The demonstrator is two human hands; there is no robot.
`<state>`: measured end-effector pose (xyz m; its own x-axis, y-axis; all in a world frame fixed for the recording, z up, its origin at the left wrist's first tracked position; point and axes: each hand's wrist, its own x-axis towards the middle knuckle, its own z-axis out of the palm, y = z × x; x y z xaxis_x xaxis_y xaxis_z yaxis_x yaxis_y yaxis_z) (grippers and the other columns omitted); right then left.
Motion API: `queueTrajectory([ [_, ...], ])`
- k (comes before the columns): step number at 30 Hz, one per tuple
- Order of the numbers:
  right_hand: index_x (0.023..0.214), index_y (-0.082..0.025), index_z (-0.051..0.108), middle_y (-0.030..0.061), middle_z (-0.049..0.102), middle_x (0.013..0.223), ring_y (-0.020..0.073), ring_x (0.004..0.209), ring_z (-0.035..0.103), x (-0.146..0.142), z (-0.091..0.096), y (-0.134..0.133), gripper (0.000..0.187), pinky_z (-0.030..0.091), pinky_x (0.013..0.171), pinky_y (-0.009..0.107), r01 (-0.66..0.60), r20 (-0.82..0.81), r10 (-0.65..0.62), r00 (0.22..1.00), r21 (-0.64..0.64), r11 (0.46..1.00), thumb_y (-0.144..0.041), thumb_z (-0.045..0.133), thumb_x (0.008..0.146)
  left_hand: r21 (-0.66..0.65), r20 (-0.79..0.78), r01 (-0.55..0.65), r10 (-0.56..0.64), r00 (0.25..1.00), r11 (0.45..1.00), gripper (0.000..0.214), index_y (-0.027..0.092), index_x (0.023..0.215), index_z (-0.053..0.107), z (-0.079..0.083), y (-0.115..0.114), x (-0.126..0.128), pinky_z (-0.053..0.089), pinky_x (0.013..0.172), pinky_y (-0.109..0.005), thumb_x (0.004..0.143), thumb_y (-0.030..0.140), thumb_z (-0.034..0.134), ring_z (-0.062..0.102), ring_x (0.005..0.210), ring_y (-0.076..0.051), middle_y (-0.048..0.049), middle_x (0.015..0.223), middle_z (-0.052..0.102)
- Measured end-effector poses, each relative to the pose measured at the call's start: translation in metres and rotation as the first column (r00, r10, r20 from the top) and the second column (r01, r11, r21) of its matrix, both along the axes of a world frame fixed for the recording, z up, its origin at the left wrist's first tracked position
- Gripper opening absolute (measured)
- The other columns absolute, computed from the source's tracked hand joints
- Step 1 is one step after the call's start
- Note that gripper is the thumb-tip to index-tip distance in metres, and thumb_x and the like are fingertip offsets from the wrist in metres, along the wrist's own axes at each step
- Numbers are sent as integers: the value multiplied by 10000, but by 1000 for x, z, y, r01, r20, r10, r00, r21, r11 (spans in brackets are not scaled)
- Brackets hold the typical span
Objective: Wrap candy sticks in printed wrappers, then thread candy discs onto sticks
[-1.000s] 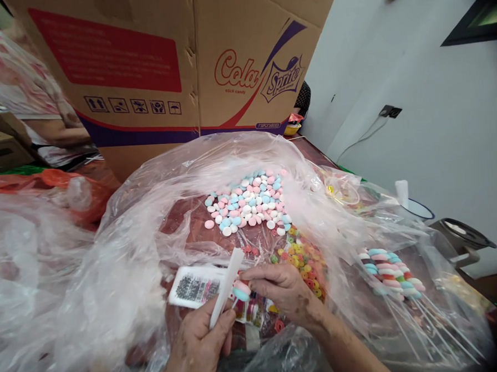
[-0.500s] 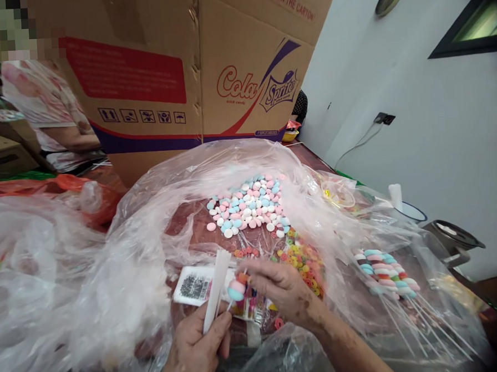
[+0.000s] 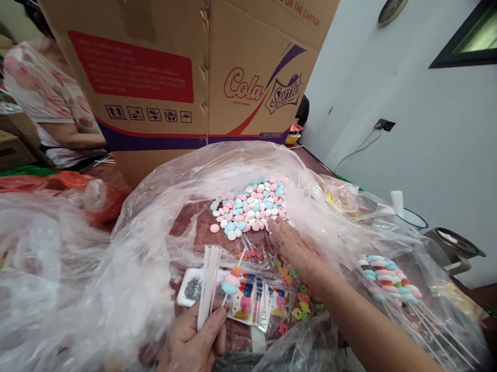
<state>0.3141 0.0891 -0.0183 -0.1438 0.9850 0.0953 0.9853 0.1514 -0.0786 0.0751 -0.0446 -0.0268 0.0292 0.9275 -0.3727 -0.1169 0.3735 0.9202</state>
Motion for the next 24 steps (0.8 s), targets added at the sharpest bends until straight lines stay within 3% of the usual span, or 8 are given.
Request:
queueTrajectory([
  [4,1246,-252,609,104,660,1147,252,1104,585,-11,8,7,323,455,865,331,22,64,-19,998,-48,999,-185,450,973,-14,2,-21,21,1000,1000,454,177,825,641,0,2,-3,228,303,-179,693,599,740,341,257,-68,63,410,537],
  [7,1240,-221,616,109,641,1175,246,1102,583,-19,13,18,345,452,838,305,8,108,0,994,-69,998,-142,430,961,-13,2,-23,23,1000,1000,446,182,810,633,1,2,-4,223,308,-179,689,598,743,342,263,-69,65,409,534],
  [11,1099,-188,667,121,621,1156,229,1048,589,-29,8,29,275,452,800,281,-29,152,44,987,-100,995,-142,424,978,-15,7,-21,21,1000,1000,462,183,808,629,1,1,-4,220,319,-177,686,615,737,341,267,-64,62,426,542],
  [15,1086,-167,662,143,601,1167,237,1052,578,-37,1,32,278,445,828,294,-53,141,68,988,-103,993,-130,405,987,-14,15,-12,12,1000,1000,466,183,799,632,0,1,-4,219,319,-181,693,627,726,340,266,-63,54,441,549],
  [20,939,-183,696,107,621,1053,213,955,592,-31,0,32,252,449,797,280,-102,-3,102,995,-130,986,-151,448,969,-20,23,-19,20,1000,1000,457,174,799,619,-3,2,-3,199,344,-165,704,609,727,317,281,-45,58,436,538],
  [24,822,-218,701,45,630,903,194,911,584,-11,-6,14,229,472,818,275,-167,-289,138,947,-78,983,-182,502,931,-33,25,40,-39,999,999,479,168,822,638,-3,5,-4,194,340,-166,698,623,720,324,291,-49,57,439,534],
])
